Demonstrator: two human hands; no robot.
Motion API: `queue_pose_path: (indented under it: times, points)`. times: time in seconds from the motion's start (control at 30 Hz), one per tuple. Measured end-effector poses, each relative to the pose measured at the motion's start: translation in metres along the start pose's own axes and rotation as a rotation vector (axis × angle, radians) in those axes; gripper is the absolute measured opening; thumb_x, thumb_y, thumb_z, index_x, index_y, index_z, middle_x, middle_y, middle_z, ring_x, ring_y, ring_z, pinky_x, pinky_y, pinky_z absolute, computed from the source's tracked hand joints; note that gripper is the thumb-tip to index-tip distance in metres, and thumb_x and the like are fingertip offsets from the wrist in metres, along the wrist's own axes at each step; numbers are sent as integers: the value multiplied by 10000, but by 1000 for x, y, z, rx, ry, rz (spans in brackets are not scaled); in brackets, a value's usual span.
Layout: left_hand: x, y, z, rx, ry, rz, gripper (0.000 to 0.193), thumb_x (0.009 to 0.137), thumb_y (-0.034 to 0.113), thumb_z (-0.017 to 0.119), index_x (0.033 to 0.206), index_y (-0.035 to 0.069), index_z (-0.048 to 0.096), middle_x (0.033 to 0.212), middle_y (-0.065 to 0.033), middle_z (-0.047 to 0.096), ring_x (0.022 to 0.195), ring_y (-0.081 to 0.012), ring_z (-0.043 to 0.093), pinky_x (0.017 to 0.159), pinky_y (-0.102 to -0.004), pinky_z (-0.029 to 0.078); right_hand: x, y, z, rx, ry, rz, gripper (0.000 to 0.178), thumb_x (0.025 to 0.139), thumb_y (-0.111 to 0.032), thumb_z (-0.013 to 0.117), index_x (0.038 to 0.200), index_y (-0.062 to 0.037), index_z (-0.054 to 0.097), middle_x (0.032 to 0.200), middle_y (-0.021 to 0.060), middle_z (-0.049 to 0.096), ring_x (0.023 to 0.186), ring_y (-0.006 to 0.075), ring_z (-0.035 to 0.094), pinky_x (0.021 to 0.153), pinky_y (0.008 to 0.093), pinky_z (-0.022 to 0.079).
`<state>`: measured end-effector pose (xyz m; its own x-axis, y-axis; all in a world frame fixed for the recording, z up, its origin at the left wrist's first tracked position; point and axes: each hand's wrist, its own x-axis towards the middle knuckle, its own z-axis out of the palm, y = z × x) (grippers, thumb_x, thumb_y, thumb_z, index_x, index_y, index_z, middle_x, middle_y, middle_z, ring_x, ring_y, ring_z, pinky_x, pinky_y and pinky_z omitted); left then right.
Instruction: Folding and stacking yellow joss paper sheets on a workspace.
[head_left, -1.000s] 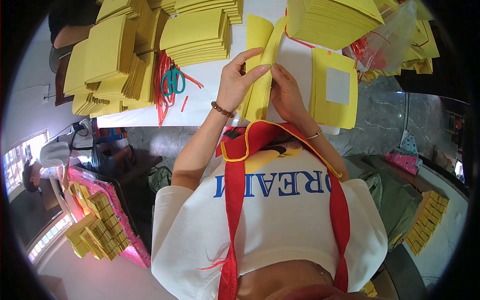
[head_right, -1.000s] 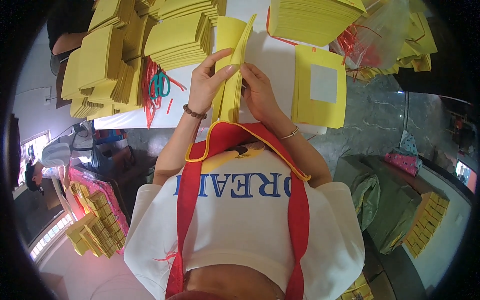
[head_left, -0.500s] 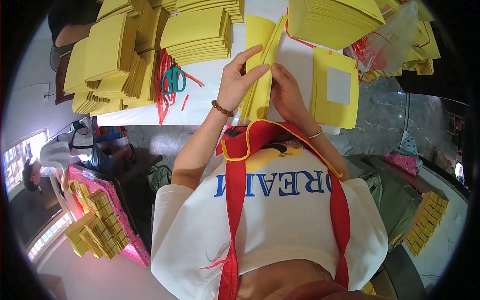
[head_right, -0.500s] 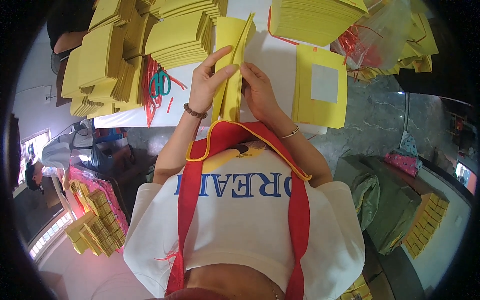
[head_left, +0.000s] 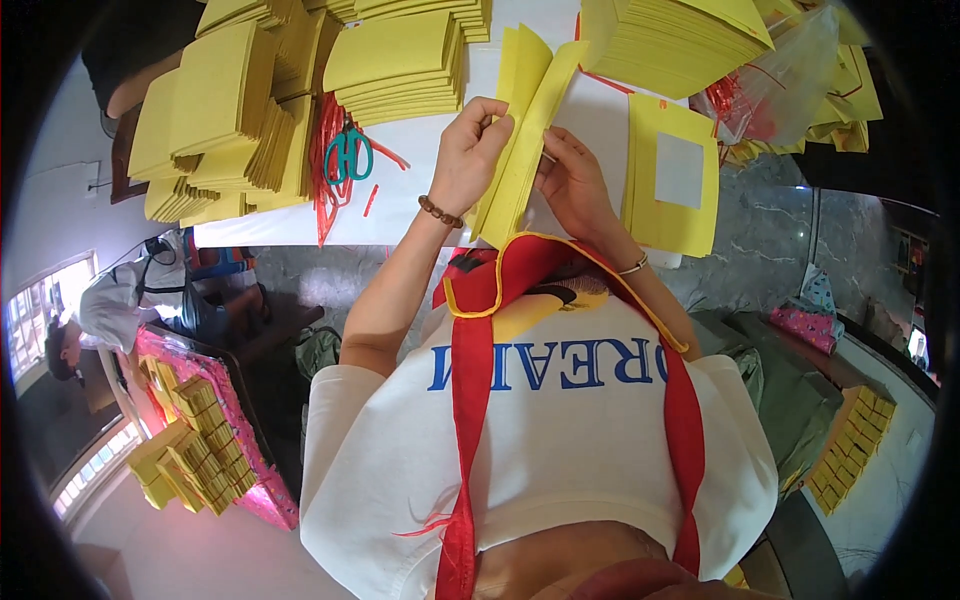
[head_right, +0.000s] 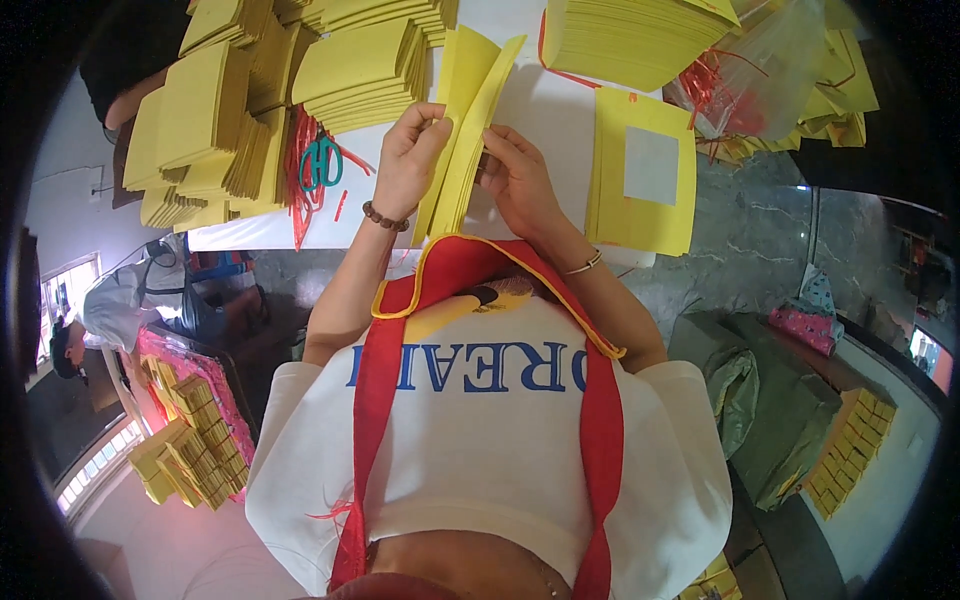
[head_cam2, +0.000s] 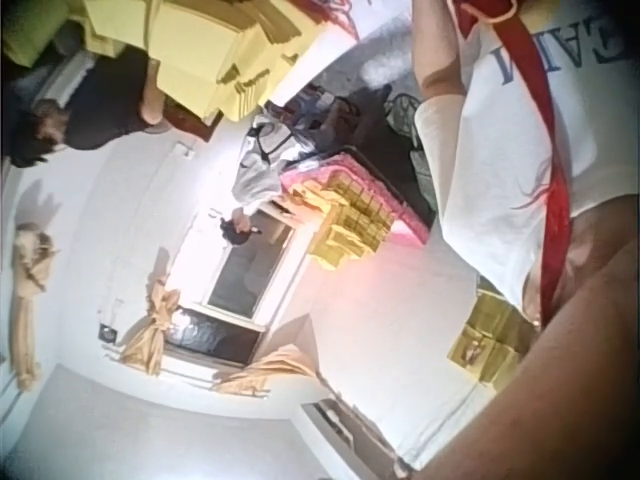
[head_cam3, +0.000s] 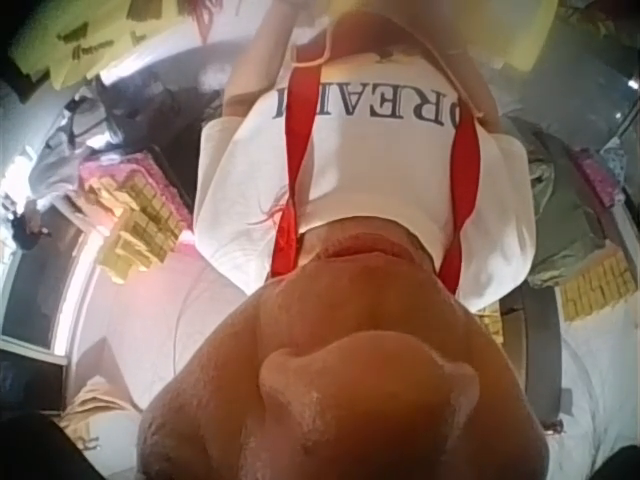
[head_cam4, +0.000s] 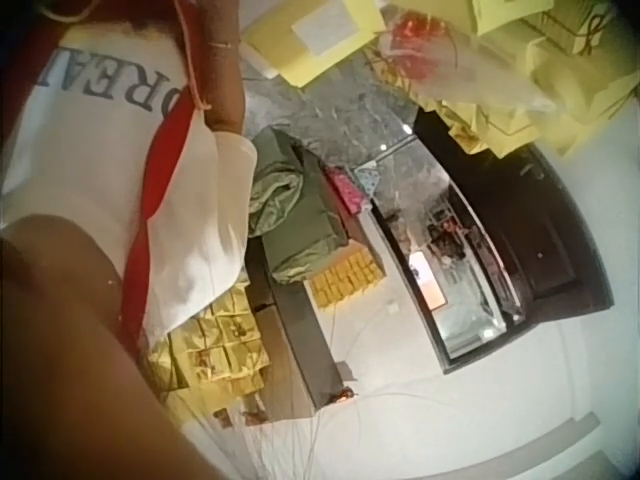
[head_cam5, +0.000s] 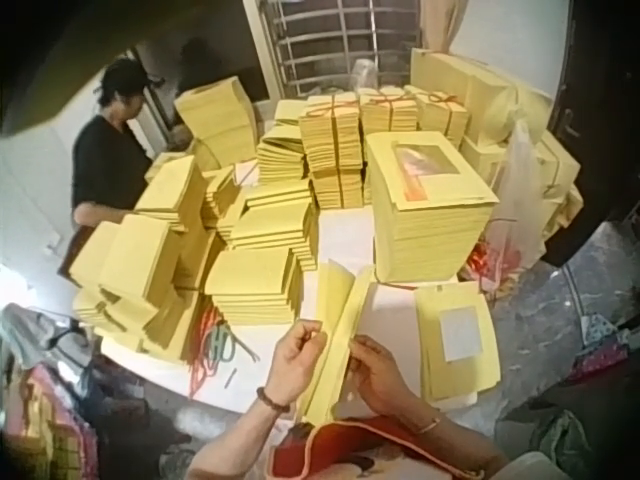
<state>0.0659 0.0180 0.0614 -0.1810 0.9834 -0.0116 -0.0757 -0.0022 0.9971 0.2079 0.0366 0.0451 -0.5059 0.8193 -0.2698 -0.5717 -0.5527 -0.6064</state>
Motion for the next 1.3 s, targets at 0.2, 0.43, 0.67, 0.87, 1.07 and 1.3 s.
queue_pose_path:
  times: [0.2, 0.43, 0.67, 0.87, 1.07, 1.3]
  points:
    - [1, 2, 1, -46, 1, -5, 140, 860, 76, 495, 974, -2, 518, 697, 35, 477, 618, -23, 400, 546, -180, 344, 0, -1, 1, 22, 0, 3, 186, 900, -170, 484, 1007, -30, 544, 943, 49, 604, 874, 140, 575, 787, 322, 468]
    - [-2, 6, 5, -18, 40, 77, 255, 860, 59, 466, 1100, -6, 526, 711, 10, 523, 638, -39, 445, 564, -194, 371, 0, 1, 0, 8, 22, -13, 182, 895, -167, 502, 1011, -33, 544, 952, 50, 605, 877, 137, 576, 789, 319, 468]
    - [-2, 10, 4, -40, 15, -76, 240, 859, 132, 545, 1055, 3, 592, 705, -3, 562, 616, -35, 483, 545, -183, 399, -1, 1, 3, -49, 9, -35, 189, 899, -173, 500, 1018, -33, 543, 945, 44, 601, 878, 131, 572, 768, 298, 472]
    - [-2, 5, 3, -17, -18, -3, 356, 784, 195, 676, 1074, 8, 587, 696, 12, 561, 592, -25, 470, 523, -170, 388, -2, 0, 2, -53, 19, -29, 179, 903, -164, 492, 1011, -30, 541, 962, 51, 593, 883, 135, 574, 765, 288, 475]
    - [-2, 0, 0, 142, -33, 101, 325, 804, 178, 649, 1075, 10, 589, 697, 22, 556, 604, -24, 472, 531, -175, 389, -4, 2, 2, -61, 15, -36, 183, 906, -165, 485, 1013, -27, 540, 976, 54, 589, 904, 147, 571, 781, 304, 476]
    - [-2, 2, 1, -6, 2, -51, 189, 864, 167, 560, 935, -6, 589, 664, 22, 544, 590, -20, 458, 518, -183, 380, -5, 1, 1, -56, 12, -26, 209, 902, -178, 495, 1045, -36, 551, 991, 45, 596, 919, 149, 570, 796, 318, 471]
